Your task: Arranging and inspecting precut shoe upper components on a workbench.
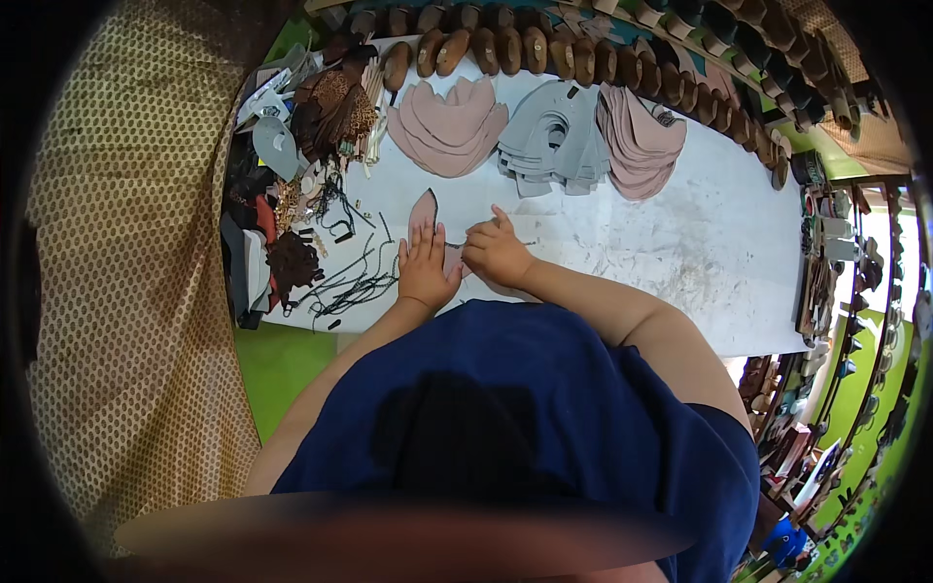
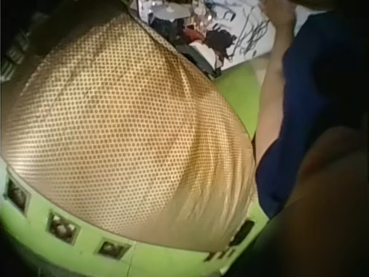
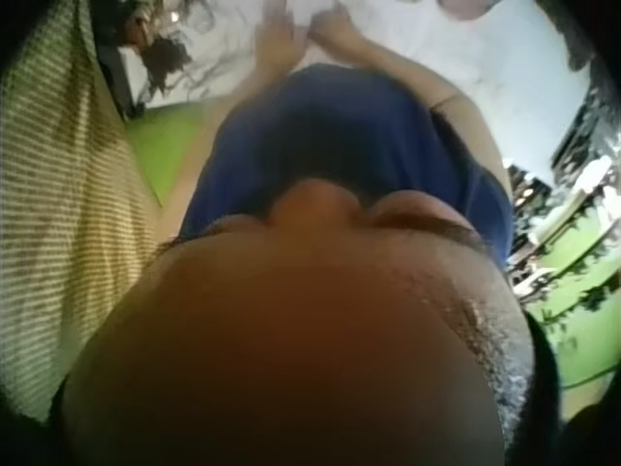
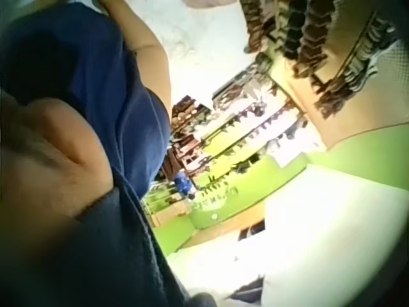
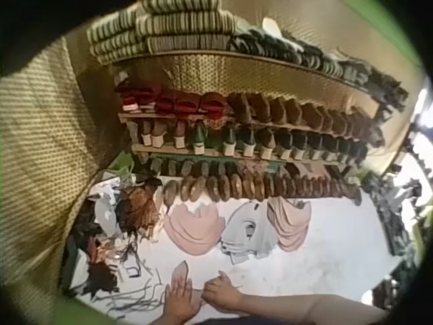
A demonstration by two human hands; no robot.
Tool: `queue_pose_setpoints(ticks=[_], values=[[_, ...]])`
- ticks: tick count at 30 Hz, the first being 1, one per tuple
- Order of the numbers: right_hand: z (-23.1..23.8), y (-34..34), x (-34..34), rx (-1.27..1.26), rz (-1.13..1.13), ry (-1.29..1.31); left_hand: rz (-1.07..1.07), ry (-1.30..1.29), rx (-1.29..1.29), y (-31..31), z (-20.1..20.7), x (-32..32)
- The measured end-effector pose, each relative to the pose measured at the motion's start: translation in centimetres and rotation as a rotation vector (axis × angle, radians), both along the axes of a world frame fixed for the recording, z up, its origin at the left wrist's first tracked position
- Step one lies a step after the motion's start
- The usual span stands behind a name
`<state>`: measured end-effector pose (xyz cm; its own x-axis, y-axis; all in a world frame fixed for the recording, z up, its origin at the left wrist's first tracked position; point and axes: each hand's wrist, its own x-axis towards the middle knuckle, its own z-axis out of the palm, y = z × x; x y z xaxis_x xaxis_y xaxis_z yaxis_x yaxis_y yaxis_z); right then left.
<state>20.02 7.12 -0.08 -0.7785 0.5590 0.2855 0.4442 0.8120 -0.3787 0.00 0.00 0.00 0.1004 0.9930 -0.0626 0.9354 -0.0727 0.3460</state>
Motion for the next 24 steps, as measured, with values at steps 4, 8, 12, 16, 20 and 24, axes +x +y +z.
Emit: queue_pose_setpoints(ticks=[4,8,12,16,20,24], values=[[-0.6,-0.2,-0.1,0.045,0.039,-0.039,-0.011,0.03,0.011,-0.1,0.3,-0.1],[-0.7,-0.6,1.7,-0.063,-0.017,0.05,-0.023,0.019,0.031,-0.2,0.3,-0.1],[1.2,-0.1,4.5,-0.006,-0.141,0.075,-0.029,0.038,0.008,-0.5,0.7,0.0],[0.7,-0.2,8.7,-0.027,-0.343,-0.021,-0.164,0.024,0.083,-1.0,0.1,-0.4],[-0.4,-0.4,10.0,-0.051,-0.383,-0.021,-0.221,0.011,0.061,-0.8,0.7,-0.3],[-0.6,0.2,8.7,0.006,-0.372,-0.051,-0.21,0.015,0.052,-0.6,0.4,-0.2]])
